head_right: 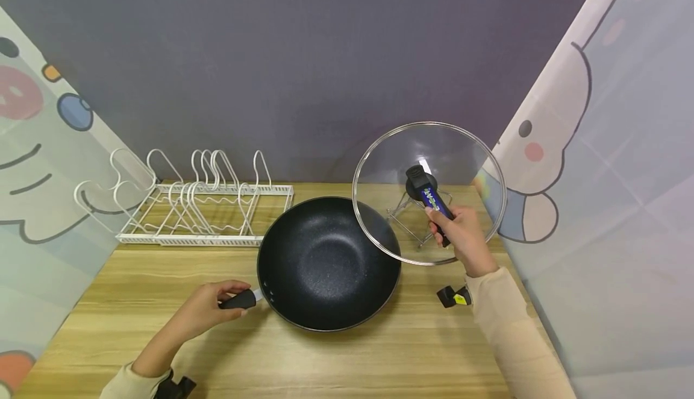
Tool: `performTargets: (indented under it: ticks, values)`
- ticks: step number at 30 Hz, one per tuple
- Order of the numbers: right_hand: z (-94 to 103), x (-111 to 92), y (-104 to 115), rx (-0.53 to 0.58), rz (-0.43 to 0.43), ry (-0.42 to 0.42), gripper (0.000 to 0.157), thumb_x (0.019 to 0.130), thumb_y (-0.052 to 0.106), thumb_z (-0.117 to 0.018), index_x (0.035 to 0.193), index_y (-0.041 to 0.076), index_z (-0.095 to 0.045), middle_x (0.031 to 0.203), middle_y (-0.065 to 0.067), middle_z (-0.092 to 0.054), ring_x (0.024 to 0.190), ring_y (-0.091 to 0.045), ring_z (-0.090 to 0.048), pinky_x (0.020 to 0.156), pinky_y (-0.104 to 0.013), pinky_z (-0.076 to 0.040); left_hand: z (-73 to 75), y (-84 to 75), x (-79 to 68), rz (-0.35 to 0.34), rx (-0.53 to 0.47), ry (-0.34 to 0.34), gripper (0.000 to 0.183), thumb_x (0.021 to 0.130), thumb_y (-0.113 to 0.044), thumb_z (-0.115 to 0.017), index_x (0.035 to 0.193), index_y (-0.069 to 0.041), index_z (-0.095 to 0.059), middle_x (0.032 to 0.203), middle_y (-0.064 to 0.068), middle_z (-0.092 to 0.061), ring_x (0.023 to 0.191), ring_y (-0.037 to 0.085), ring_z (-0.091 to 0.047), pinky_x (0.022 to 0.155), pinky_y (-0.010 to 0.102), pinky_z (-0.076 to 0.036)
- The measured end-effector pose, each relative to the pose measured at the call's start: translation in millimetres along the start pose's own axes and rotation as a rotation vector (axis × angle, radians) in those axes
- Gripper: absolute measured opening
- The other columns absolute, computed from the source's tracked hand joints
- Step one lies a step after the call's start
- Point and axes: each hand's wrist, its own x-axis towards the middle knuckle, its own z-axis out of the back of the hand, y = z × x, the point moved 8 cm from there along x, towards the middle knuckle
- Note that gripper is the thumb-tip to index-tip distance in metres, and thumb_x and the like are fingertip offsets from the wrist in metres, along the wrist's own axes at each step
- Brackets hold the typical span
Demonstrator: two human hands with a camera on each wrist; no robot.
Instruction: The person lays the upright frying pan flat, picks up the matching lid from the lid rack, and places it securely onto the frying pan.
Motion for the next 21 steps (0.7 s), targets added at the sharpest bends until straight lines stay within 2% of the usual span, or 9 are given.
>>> performTargets:
  ticks: [8,15,21]
  values:
    - [-1.0,-4,-4,0.032,-0.016,-0.017,0.020,0.091,0.017,-0.063,0.087,-0.003,-0.060,0.064,-0.001,-0.059,0.048,-0.006,-0.049,0.041,-0.017,-0.042,0.5,-0.7,0.0,-0.003,-0.008,0.003,0.043,0.075,-0.012,-0.079,0.113,0.001,-0.064,0.103,0.010,-0.068,0.082,0.019,-0.064,0.065,0.022,-0.050]
    - [-2.7,-9,-5,0.003,0.014,-0.005,0.018,0.092,0.017,-0.062,0.080,0.003,-0.065,0.060,-0.001,-0.057,0.046,-0.006,-0.048,0.040,-0.018,-0.041,0.5,0.6,-0.2,-0.006,-0.001,-0.008,0.042,0.075,-0.013,-0.079,0.112,0.000,-0.065,0.102,0.010,-0.068,0.082,0.019,-0.064,0.066,0.022,-0.050]
    - [-3.8,-11,-7,0.001,0.025,-0.015,0.016,0.091,0.015,-0.063,0.082,0.002,-0.065,0.059,-0.001,-0.056,0.045,-0.006,-0.048,0.039,-0.018,-0.040,1.0,0.9,-0.7,-0.008,0.000,-0.011,0.043,0.075,-0.016,-0.079,0.113,0.001,-0.064,0.102,0.010,-0.068,0.082,0.020,-0.064,0.066,0.023,-0.051]
